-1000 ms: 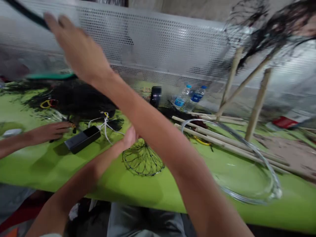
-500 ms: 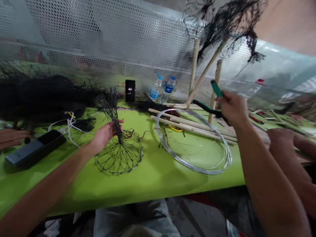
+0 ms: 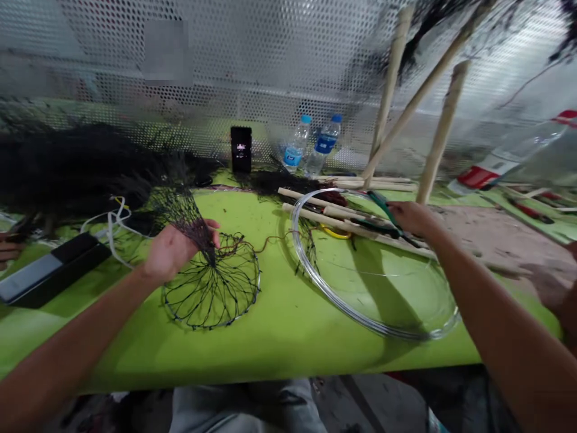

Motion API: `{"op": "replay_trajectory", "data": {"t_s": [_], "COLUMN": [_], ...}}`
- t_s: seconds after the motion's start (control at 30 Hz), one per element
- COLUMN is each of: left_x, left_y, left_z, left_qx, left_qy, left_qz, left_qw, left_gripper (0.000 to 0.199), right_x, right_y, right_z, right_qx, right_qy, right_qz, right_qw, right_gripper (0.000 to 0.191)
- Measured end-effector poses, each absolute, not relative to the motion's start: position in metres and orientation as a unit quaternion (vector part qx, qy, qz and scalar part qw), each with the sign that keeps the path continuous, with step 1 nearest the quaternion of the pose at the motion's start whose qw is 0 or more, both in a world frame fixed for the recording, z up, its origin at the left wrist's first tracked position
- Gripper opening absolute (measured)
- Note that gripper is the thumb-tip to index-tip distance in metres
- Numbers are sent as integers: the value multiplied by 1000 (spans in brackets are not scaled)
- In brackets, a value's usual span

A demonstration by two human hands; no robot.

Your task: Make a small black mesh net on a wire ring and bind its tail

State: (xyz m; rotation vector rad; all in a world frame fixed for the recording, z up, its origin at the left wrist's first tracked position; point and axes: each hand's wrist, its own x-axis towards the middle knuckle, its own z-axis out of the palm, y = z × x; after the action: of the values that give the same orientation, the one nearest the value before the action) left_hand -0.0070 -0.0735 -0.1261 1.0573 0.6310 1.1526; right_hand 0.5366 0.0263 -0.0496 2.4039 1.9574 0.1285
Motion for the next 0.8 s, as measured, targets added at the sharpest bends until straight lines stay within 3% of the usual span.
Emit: {"op": "replay_trajectory", "data": {"t_s": [0.17, 0.27, 0.37, 0.43, 0.53, 0.63, 0.8], "left_x": [-2, 0, -1, -4, -8, -9, -6], "left_y": [-78, -80, -80, -81, -84, -89, -91], "left_z": [-123, -119, -119, -122, -127, -127, -117], "left_qx": [471, 479, 489, 524, 594, 649, 646], "left_qy": [267, 258, 256, 252, 266, 331, 379], "left_qz": [528, 539, 535, 502, 425, 386, 425], "left_qw": [654, 643, 639, 640, 629, 565, 509], "left_gripper": [62, 64, 57, 53, 62, 67, 47], "right_x": [434, 336, 265, 245, 247, 257, 262], "right_y": [-6, -41, -61, -62, -58, -56, -59], "right_z": [-33, -52, -85, -104, -121, -125, -122], "right_qx": [681, 447, 311, 309, 323, 304, 308], "right_qy": [724, 865, 923, 930, 928, 915, 871], "right_qz": [-11, -112, -104, -88, -80, -93, -163], "right_qw": [-111, -199, -200, -180, -170, -250, -347], "right_gripper": [45, 36, 49, 46, 28, 26, 19]}}
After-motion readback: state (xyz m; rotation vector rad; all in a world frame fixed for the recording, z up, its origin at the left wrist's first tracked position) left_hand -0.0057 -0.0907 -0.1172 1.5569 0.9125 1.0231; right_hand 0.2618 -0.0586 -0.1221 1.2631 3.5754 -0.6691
